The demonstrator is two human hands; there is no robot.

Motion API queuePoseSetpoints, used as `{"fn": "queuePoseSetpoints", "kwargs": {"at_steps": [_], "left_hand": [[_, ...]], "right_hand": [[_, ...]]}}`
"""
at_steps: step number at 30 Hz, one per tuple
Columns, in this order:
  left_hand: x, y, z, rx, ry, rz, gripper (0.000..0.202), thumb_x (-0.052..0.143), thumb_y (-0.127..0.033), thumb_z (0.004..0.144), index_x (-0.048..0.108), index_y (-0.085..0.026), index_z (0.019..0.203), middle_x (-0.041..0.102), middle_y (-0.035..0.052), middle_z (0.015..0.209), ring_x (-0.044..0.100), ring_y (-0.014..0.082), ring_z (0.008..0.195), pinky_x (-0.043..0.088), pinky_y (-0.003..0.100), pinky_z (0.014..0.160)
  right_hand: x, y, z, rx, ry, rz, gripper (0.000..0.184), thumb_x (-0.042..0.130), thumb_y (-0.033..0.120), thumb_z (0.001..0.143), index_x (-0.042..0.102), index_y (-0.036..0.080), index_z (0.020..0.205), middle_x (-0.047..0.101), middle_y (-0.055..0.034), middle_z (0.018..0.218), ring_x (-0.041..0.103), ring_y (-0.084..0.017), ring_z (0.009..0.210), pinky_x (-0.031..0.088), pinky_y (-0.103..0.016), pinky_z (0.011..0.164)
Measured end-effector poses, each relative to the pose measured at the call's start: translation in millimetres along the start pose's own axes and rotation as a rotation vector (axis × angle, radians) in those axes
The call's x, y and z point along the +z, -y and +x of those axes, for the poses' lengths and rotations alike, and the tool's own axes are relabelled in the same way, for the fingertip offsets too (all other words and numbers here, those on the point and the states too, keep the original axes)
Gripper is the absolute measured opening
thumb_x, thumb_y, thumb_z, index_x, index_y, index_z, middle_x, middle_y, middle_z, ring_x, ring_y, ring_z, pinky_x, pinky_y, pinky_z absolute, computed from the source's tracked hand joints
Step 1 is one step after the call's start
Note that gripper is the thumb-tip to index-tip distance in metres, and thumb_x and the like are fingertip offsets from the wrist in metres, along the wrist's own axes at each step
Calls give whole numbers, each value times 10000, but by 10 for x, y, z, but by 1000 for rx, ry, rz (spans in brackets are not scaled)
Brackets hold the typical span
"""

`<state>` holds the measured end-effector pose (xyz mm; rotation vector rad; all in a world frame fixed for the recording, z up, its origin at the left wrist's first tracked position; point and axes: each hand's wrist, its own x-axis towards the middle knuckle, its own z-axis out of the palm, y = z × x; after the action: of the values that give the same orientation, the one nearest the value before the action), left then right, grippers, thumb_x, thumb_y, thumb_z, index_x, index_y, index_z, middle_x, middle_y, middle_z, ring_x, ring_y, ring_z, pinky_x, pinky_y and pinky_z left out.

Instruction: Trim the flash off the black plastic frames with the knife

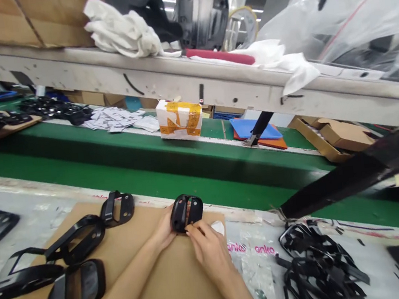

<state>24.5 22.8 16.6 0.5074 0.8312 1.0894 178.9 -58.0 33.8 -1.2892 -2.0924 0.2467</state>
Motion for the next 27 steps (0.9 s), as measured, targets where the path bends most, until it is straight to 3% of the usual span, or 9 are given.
{"fn": "queuePoseSetpoints", "kwargs": {"at_steps": [8,16,21,24,27], "left_hand": [[-17,87,34,-110,21,-74,489,855,-496,754,774,-111,1044,804,133,930,751,278,812,597,329,685],[-17,69,25,-135,88,-50,576,887,-587,711,718,-136,1027,766,78,817,705,217,705,519,264,621],[30,56,-3,-93,216,-11,543,962,-437,660,625,-169,991,631,-34,653,530,105,527,358,198,510],[15,100,-3,-54,185,-35,550,936,-487,693,581,-191,991,544,-76,617,461,94,504,313,206,506],[-22,135,12,26,98,13,562,878,-588,739,570,-211,1019,530,-78,644,463,115,530,344,230,540]], "right_hand": [[56,-93,-105,-47,-30,66,344,466,105,1091,674,214,1343,638,-69,966,659,-189,816,524,-282,700],[-172,4,1,85,252,70,365,446,212,1102,709,244,1353,612,-74,973,672,-233,826,544,-340,707],[-389,9,111,152,397,157,347,570,214,1060,746,328,1337,684,-55,1042,698,-232,873,567,-353,782],[-405,-31,134,191,292,309,261,604,268,1055,782,324,1238,699,-44,1039,675,-207,822,564,-333,745],[-273,-54,123,298,-79,351,233,595,345,1060,764,295,1211,677,-72,1103,680,-243,957,585,-386,840]]}}
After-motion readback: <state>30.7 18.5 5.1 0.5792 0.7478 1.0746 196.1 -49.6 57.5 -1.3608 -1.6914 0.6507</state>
